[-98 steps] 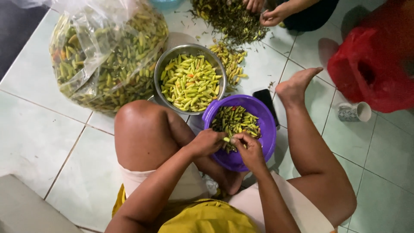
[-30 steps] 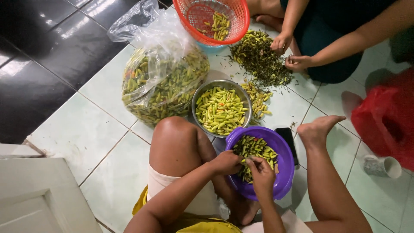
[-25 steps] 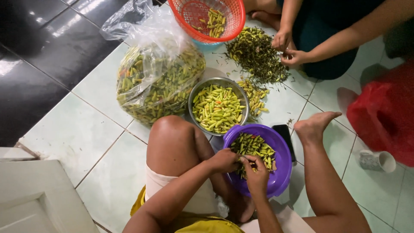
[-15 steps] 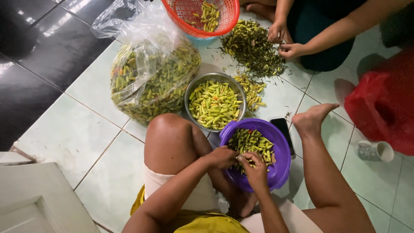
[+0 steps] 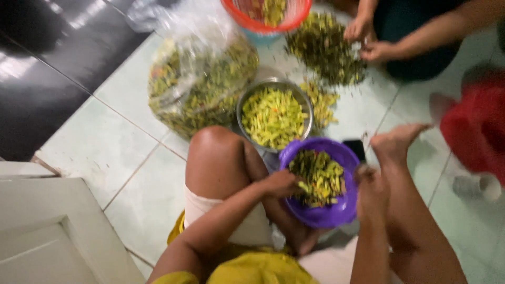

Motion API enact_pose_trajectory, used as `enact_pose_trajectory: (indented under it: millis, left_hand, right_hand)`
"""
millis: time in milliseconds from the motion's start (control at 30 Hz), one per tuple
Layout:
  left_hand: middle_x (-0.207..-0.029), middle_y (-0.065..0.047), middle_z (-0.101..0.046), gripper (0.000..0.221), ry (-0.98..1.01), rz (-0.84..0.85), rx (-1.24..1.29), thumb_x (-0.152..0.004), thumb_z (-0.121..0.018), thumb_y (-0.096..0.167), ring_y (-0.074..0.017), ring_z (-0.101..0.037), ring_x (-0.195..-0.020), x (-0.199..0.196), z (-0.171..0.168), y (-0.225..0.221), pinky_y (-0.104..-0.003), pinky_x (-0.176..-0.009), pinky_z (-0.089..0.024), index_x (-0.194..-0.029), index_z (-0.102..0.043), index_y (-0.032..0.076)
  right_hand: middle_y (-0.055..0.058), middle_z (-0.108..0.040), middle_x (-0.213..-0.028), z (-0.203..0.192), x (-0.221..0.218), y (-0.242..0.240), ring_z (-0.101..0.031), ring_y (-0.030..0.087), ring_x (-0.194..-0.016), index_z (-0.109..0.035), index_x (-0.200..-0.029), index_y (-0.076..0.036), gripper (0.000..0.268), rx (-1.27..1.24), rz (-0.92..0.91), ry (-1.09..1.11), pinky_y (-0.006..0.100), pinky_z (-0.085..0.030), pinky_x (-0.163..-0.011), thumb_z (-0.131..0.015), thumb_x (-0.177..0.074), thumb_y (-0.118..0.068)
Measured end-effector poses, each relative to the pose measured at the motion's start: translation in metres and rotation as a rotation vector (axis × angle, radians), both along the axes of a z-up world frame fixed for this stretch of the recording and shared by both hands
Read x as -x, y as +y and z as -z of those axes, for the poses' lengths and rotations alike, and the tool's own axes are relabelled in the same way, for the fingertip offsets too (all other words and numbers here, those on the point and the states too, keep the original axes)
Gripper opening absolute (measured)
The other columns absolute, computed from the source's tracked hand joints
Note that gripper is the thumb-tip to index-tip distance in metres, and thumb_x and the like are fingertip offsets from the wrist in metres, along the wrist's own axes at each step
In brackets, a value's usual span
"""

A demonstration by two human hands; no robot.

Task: Removing stems from green chilis by hand and sorting them into a bowl

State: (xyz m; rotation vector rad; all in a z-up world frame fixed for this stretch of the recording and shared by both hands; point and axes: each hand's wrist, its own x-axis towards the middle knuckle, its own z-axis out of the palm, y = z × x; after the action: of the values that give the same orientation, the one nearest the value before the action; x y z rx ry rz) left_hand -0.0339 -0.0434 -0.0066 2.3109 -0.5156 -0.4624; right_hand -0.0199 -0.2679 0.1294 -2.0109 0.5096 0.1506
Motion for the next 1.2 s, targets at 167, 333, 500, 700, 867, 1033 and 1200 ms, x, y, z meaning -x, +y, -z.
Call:
enact_pose_trajectory:
  millis: [167, 333, 500, 700, 867, 1033, 1200]
  left_hand:
    - [-0.092, -0.027, -0.074, 0.029, 0.164, -0.006, 0.409, -0.096, -0.056, 0.026, -0.0486, -0.071, -0.093, 0.000, -0.009, 0.015, -0.059, -0.081, -0.056, -0.100, -0.072, 0.003]
    - [-0.092, -0.023, -0.073, 0.025, 0.221, -0.057, 0.572, -0.099, -0.055, 0.026, -0.0458, -0.071, -0.090, -0.004, -0.004, 0.020, -0.059, -0.080, -0.054, -0.115, -0.069, 0.012]
    - [-0.079, -0.011, -0.072, 0.021, 0.260, -0.089, 0.687, -0.098, -0.054, 0.023, -0.0284, -0.069, -0.073, -0.007, 0.005, 0.022, -0.045, -0.071, -0.057, -0.106, -0.070, 0.012]
    - [-0.072, -0.006, -0.062, 0.018, 0.240, -0.220, 0.841, -0.099, -0.050, 0.012, -0.0192, -0.059, -0.062, -0.011, 0.024, 0.024, -0.036, -0.059, -0.053, -0.106, -0.066, 0.008]
    - [-0.067, -0.002, -0.060, 0.017, 0.252, -0.296, 0.828, -0.100, -0.048, 0.012, -0.0136, -0.056, -0.059, -0.014, 0.027, 0.019, -0.030, -0.057, -0.049, -0.101, -0.065, 0.010]
    - [-0.082, -0.015, -0.071, 0.016, 0.228, -0.265, 0.513, -0.099, -0.054, 0.026, -0.0378, -0.070, -0.082, -0.007, -0.013, 0.024, -0.050, -0.077, -0.054, -0.102, -0.068, 0.020]
    - [-0.077, -0.010, -0.070, 0.016, 0.220, -0.248, 0.482, -0.100, -0.050, 0.020, -0.0337, -0.069, -0.074, -0.009, -0.031, 0.026, -0.046, -0.073, -0.054, -0.097, -0.066, 0.018]
  right_hand:
    - [0.010, -0.064, -0.110, -0.007, -0.009, -0.015, -0.060, 0.015, -0.104, -0.064, -0.124, 0.000, 0.020, -0.220, -0.118, -0.463, 0.036, -0.051, -0.101, -0.069, -0.108, -0.010]
    - [0.013, -0.074, -0.111, 0.059, -0.004, -0.024, -0.070, 0.023, -0.111, -0.072, -0.120, -0.010, 0.019, -0.053, -0.345, -0.353, 0.043, -0.052, -0.103, -0.073, -0.102, -0.014]
    - [0.011, -0.063, -0.134, 0.178, 0.001, -0.060, -0.061, 0.035, -0.129, -0.067, -0.138, -0.016, 0.042, 0.535, -0.629, -0.190, 0.051, -0.046, -0.110, -0.071, -0.096, -0.022]
    - [0.018, -0.062, -0.136, 0.147, -0.027, -0.027, -0.054, 0.041, -0.134, -0.061, -0.144, -0.006, 0.036, 0.447, -0.504, -0.167, 0.051, -0.035, -0.117, -0.051, -0.110, -0.007]
    - [0.016, -0.067, -0.124, 0.162, -0.033, -0.012, -0.061, 0.037, -0.122, -0.062, -0.142, -0.012, 0.036, 0.617, -0.559, -0.210, 0.050, -0.043, -0.108, -0.057, -0.106, -0.013]
    - [0.018, -0.068, -0.118, 0.180, -0.041, -0.015, -0.062, 0.039, -0.115, -0.063, -0.138, -0.011, 0.032, 0.713, -0.504, -0.218, 0.052, -0.047, -0.103, -0.057, -0.108, -0.015]
    - [0.019, -0.066, -0.114, 0.169, -0.036, -0.012, -0.058, 0.042, -0.111, -0.071, -0.123, -0.007, 0.021, 0.712, -0.405, -0.265, 0.053, -0.047, -0.099, -0.065, -0.107, -0.019]
